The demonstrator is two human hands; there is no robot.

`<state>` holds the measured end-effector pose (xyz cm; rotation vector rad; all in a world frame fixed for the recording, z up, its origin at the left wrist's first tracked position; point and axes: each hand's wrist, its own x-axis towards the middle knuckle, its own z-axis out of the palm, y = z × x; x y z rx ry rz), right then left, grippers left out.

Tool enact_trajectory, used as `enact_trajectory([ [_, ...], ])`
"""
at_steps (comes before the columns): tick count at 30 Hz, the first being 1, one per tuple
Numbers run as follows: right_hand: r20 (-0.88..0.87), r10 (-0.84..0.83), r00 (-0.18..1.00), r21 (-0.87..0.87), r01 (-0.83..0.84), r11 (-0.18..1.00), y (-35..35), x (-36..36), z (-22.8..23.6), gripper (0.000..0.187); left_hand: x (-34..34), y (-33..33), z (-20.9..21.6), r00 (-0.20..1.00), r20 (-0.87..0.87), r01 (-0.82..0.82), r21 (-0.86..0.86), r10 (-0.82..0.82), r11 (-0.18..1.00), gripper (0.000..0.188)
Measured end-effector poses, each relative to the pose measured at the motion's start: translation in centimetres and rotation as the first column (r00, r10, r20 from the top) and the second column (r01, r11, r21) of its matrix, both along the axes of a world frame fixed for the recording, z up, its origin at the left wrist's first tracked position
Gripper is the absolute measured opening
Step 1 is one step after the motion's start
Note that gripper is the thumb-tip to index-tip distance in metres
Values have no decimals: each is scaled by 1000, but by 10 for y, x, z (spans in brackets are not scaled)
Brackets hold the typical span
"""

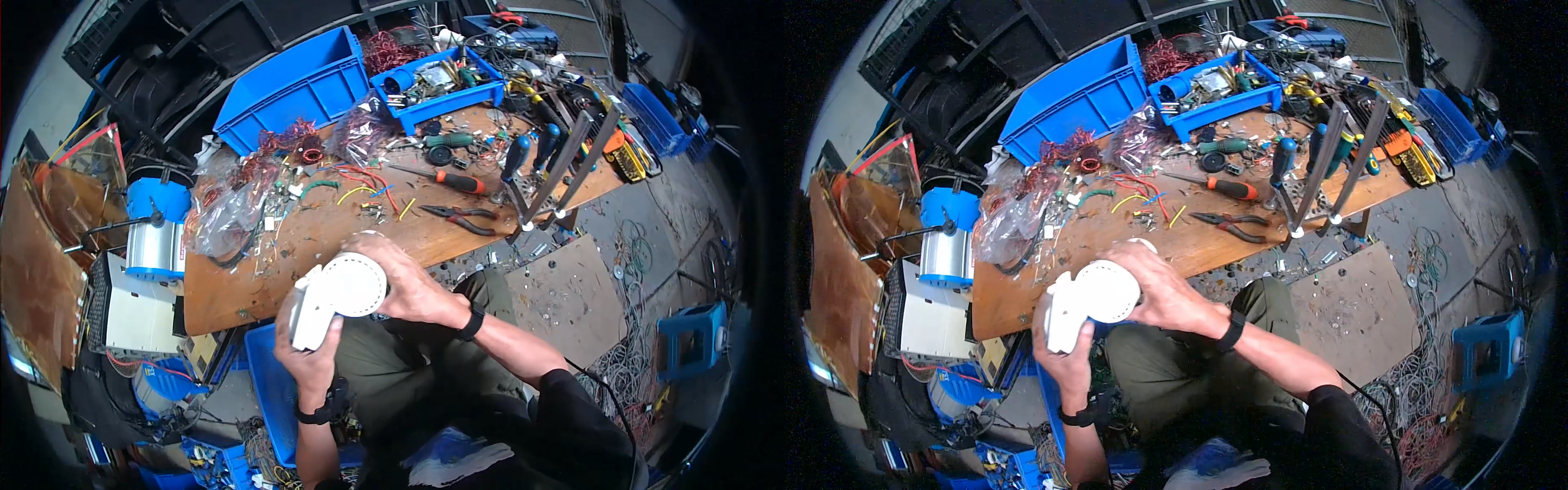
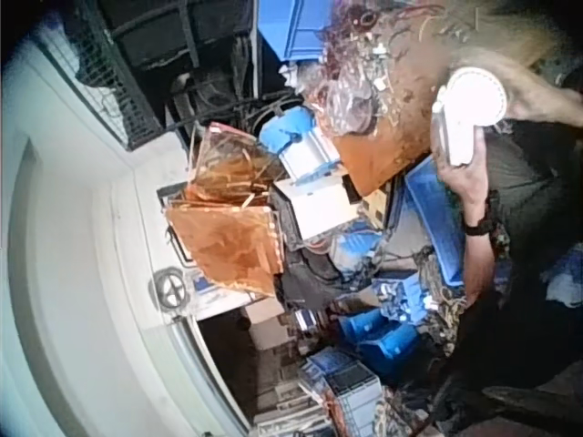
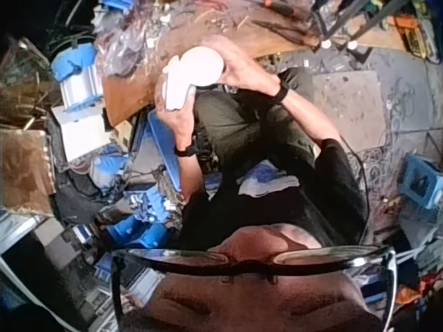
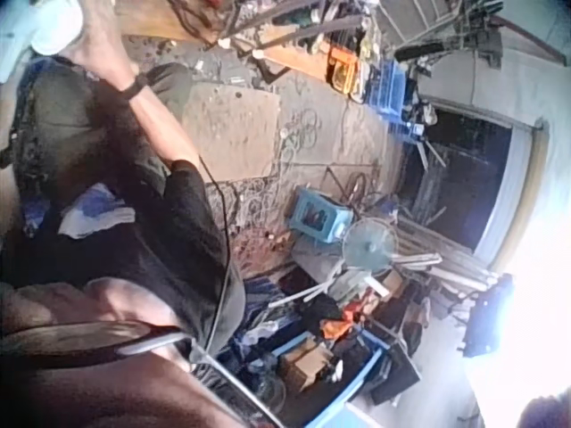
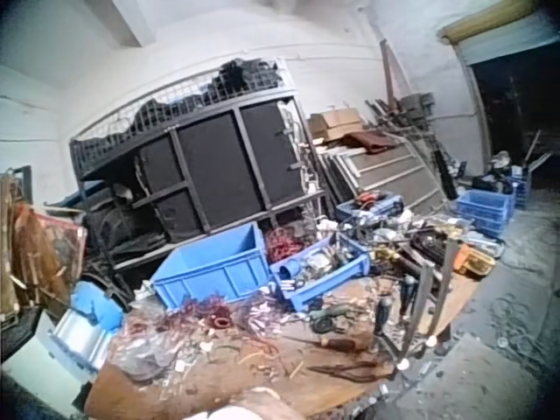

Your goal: The person disassembles a white cylindrical electronic device using a screwdriver. They remove screws from the casing and the base, then separate the components to reveal the internal circuit board and wiring.

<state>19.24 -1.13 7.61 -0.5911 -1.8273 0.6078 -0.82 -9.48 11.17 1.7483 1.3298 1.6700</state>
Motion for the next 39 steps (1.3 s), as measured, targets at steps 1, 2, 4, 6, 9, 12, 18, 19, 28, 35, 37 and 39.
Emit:
enact_trajectory([
  [1, 7, 3, 1000, -22, -3, 1000, 1, -4, 2, 88, -4, 1, 3, 999, -28, -25, -7, 25, 1000, 62],
  [2, 14, 8, 1000, -44, -7, 999, 2, -7, 4, 89, -10, 4, 6, 997, -56, -52, -12, 51, 999, 59],
  [4, 18, 83, 996, -170, -78, 982, 13, -20, 11, 98, -32, 18, -3, 983, 146, -100, -77, 111, 992, 54],
  [6, -63, 107, 992, -221, -118, 968, 25, -17, 13, 104, -34, 33, 10, 791, 612, 47, -71, 6, 996, 52],
  [9, 51, 74, 996, -312, -55, 948, 35, 6, 4, 112, -51, 40, 27, 611, 792, 95, -64, -7, 993, 49],
  [12, -96, 157, 983, -500, -184, 846, 24, 10, -5, 109, -60, 37, 26, 456, 890, 157, -62, -17, 986, 51],
  [18, -233, 73, 970, -563, -196, 803, -2, 9, -17, 96, -41, 39, 3, 279, 960, 215, -73, 11, 974, 64],
  [19, -252, 74, 965, -582, -212, 785, -7, 5, -18, 94, -41, 35, -9, 301, 952, 305, -41, -56, 952, 69],
  [28, -85, 139, 987, -561, -163, 811, -20, -13, -32, 86, -38, 41, -39, 702, 712, 153, -160, 6, 975, 70],
  [35, 38, -213, 976, -425, 208, 881, -9, 49, -60, 44, -60, 69, -36, 860, 502, -69, -68, 93, 995, 78],
  [37, 78, -260, 962, -411, 269, 871, -6, 69, -61, 40, -59, 77, -36, 924, 341, -139, -125, 174, 982, 83],
  [39, 144, -294, 945, -397, 327, 858, -4, 87, -58, 37, -62, 90, -50, 964, 162, -205, -53, 211, 977, 84],
])
